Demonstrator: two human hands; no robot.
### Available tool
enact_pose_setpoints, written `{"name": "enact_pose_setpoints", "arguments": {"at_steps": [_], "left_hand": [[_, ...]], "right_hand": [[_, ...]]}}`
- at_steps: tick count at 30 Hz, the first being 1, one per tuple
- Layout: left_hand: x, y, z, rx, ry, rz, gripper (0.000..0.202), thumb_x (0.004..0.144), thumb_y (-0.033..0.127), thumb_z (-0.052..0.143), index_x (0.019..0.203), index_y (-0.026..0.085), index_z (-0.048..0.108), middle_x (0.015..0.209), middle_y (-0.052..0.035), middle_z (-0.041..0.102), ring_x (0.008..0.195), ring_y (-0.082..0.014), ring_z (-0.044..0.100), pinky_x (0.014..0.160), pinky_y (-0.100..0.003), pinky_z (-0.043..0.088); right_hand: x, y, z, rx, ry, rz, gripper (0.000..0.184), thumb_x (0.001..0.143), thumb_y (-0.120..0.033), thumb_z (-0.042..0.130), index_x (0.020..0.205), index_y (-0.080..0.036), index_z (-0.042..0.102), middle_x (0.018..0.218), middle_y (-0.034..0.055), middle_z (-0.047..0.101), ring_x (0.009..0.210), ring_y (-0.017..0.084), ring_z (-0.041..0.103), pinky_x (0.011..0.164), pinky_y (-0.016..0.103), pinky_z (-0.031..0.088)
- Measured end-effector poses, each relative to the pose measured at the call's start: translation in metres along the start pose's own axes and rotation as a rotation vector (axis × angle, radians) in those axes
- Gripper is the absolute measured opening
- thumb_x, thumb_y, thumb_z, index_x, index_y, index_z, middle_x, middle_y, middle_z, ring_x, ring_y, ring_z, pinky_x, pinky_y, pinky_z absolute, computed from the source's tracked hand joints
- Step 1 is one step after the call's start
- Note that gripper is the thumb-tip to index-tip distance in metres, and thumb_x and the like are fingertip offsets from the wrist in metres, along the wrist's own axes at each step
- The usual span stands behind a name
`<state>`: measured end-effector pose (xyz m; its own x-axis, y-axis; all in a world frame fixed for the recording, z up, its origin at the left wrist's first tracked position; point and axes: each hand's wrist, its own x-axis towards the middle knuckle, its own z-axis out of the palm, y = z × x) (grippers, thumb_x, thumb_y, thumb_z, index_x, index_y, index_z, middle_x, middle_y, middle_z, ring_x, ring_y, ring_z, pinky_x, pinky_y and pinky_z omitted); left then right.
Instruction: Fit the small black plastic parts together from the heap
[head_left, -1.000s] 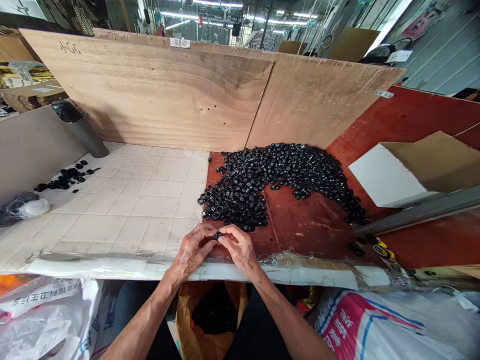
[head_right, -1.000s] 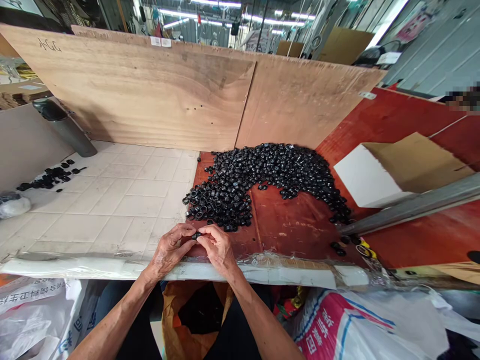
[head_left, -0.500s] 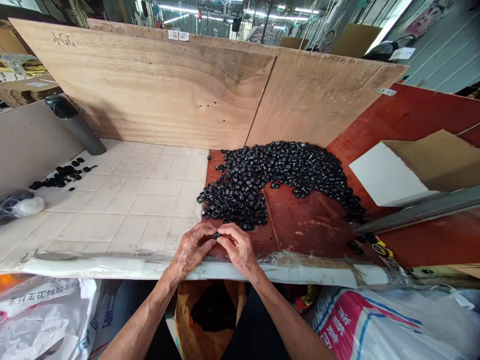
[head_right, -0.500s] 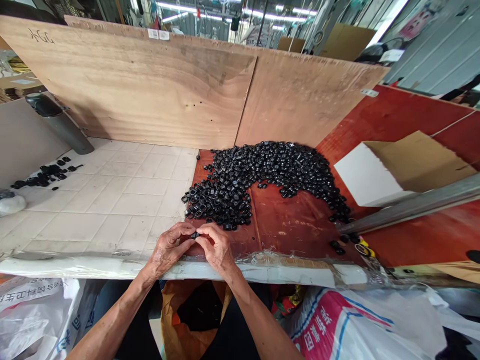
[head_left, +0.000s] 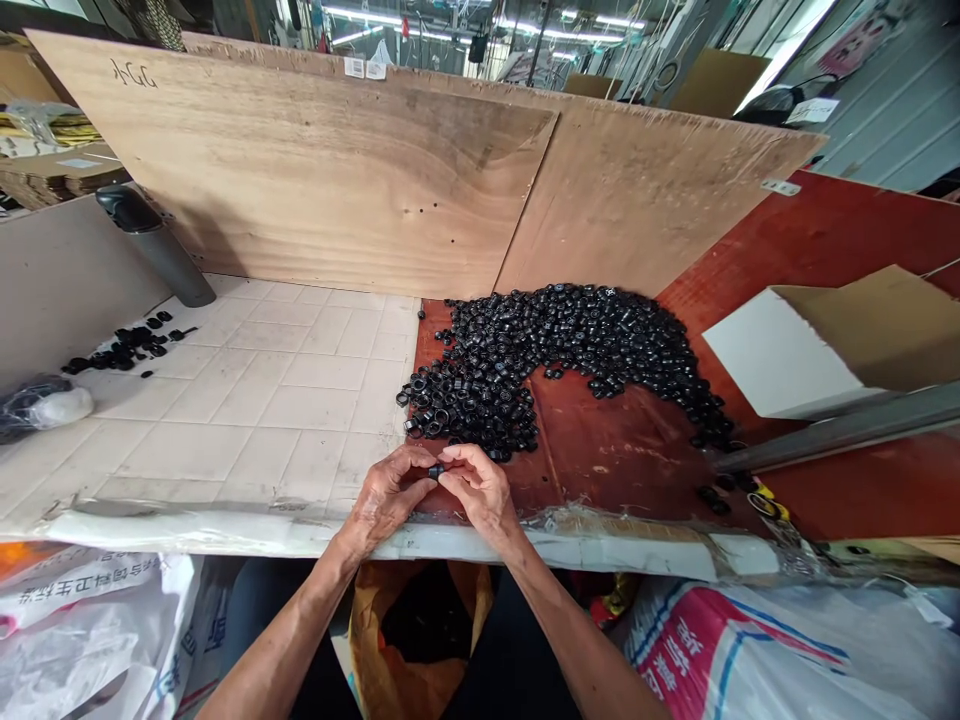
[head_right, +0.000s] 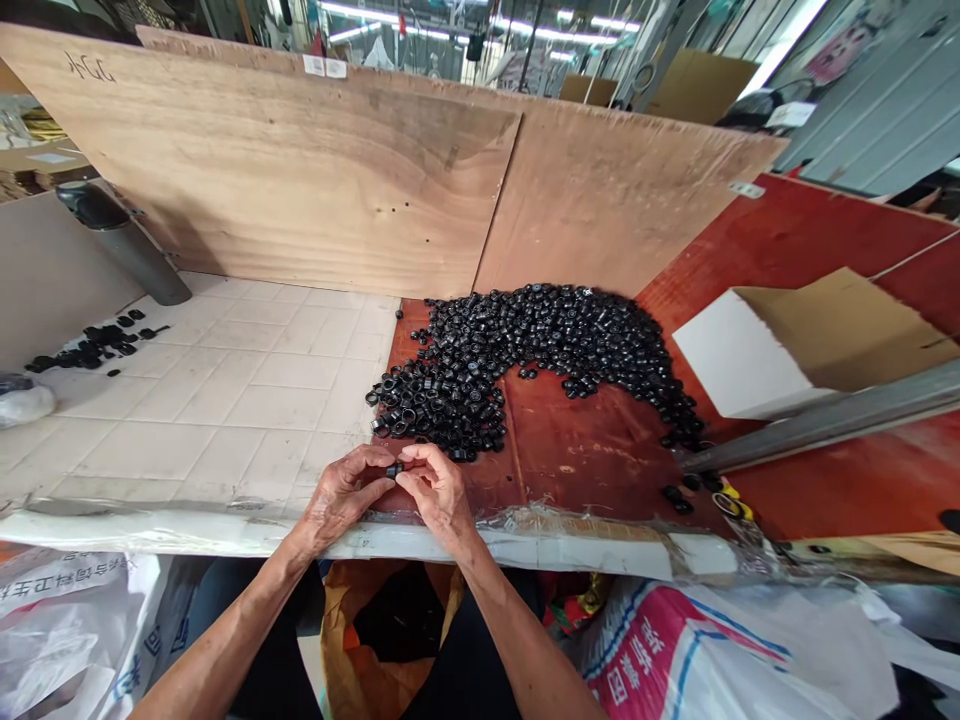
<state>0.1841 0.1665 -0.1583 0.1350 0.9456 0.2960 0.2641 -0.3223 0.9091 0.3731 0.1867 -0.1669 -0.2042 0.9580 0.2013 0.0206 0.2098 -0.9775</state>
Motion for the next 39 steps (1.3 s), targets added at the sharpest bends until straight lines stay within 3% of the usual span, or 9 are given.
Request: {"name": "enact_pose_setpoints", "arguments": {"at_steps": [8,15,18,22,25,30,32,35,39], "left_hand": [[0.000,0.005,-0.001,0.039,-0.038,0.004,0.019,0.093,0.021,0.066,0.112,0.022,0.069,0.113,-0.0063,0.074,0.109,-0.0208,0.071,0.102,-0.038,0.056],[-0.001,0.005,-0.001,-0.002,-0.007,-0.020,0.016,0.095,0.026,0.068,0.111,0.022,0.067,0.110,-0.0057,0.073,0.103,-0.0197,0.072,0.097,-0.035,0.058],[0.000,0.005,-0.001,0.007,-0.015,0.000,0.016,0.096,0.025,0.068,0.112,0.022,0.068,0.111,-0.0064,0.073,0.104,-0.0199,0.071,0.098,-0.036,0.057],[0.000,0.004,-0.002,0.018,-0.032,0.042,0.018,0.094,0.020,0.067,0.112,0.022,0.068,0.113,-0.0062,0.073,0.107,-0.0196,0.070,0.100,-0.036,0.056],[-0.001,0.003,-0.001,-0.005,-0.033,0.052,0.019,0.093,0.019,0.068,0.112,0.021,0.068,0.112,-0.0059,0.073,0.107,-0.0194,0.070,0.100,-0.035,0.055],[-0.001,0.004,0.000,-0.055,0.018,0.016,0.014,0.095,0.023,0.069,0.109,0.021,0.068,0.108,-0.0055,0.072,0.101,-0.0186,0.071,0.093,-0.032,0.058],[-0.001,0.004,-0.001,-0.040,0.025,0.013,0.014,0.095,0.025,0.069,0.108,0.021,0.068,0.108,-0.0059,0.073,0.101,-0.0190,0.071,0.093,-0.033,0.058],[-0.001,0.002,-0.001,-0.016,0.019,0.017,0.016,0.094,0.026,0.070,0.108,0.020,0.069,0.109,-0.0066,0.073,0.104,-0.0201,0.070,0.096,-0.035,0.058],[-0.002,-0.004,0.001,-0.058,0.037,-0.015,0.016,0.093,0.025,0.070,0.108,0.021,0.069,0.109,-0.0057,0.072,0.101,-0.0192,0.071,0.093,-0.033,0.060]], "right_hand": [[0.000,-0.002,0.004,-0.192,0.010,-0.015,0.029,0.100,-0.043,0.056,0.121,-0.022,0.059,0.075,-0.0014,0.067,0.058,0.015,0.063,0.059,0.026,0.055],[-0.005,-0.011,0.002,-0.198,-0.079,-0.014,0.024,0.100,-0.042,0.057,0.113,-0.023,0.063,0.072,-0.0015,0.065,0.056,0.016,0.065,0.055,0.024,0.052],[-0.003,-0.009,0.002,-0.298,-0.068,-0.039,0.024,0.102,-0.041,0.055,0.093,-0.022,0.065,0.063,-0.0022,0.061,0.050,0.014,0.058,0.053,0.023,0.047],[0.002,-0.004,0.006,-0.473,0.029,-0.171,0.047,0.107,-0.045,0.047,0.067,-0.022,0.055,0.054,-0.0018,0.052,0.050,0.013,0.050,0.057,0.024,0.044],[0.001,-0.004,0.006,-0.439,0.069,-0.209,0.037,0.108,-0.042,0.046,0.086,-0.020,0.066,0.069,0.0026,0.065,0.060,0.016,0.061,0.064,0.024,0.050],[-0.005,-0.009,0.003,-0.342,-0.046,-0.275,0.027,0.105,-0.033,0.051,0.120,-0.019,0.068,0.100,0.0084,0.075,0.073,0.018,0.070,0.071,0.027,0.056],[-0.005,-0.009,0.003,-0.377,-0.038,-0.274,0.024,0.105,-0.032,0.052,0.109,-0.019,0.071,0.089,0.0065,0.074,0.067,0.017,0.068,0.068,0.026,0.054],[-0.003,-0.008,0.005,-0.473,0.013,-0.254,0.040,0.107,-0.035,0.048,0.074,-0.021,0.067,0.059,0.0001,0.058,0.053,0.015,0.055,0.060,0.025,0.045],[-0.002,-0.010,0.006,-0.437,0.033,-0.232,0.038,0.106,-0.040,0.049,0.080,-0.020,0.068,0.064,0.0006,0.060,0.058,0.015,0.055,0.062,0.025,0.044]]}}
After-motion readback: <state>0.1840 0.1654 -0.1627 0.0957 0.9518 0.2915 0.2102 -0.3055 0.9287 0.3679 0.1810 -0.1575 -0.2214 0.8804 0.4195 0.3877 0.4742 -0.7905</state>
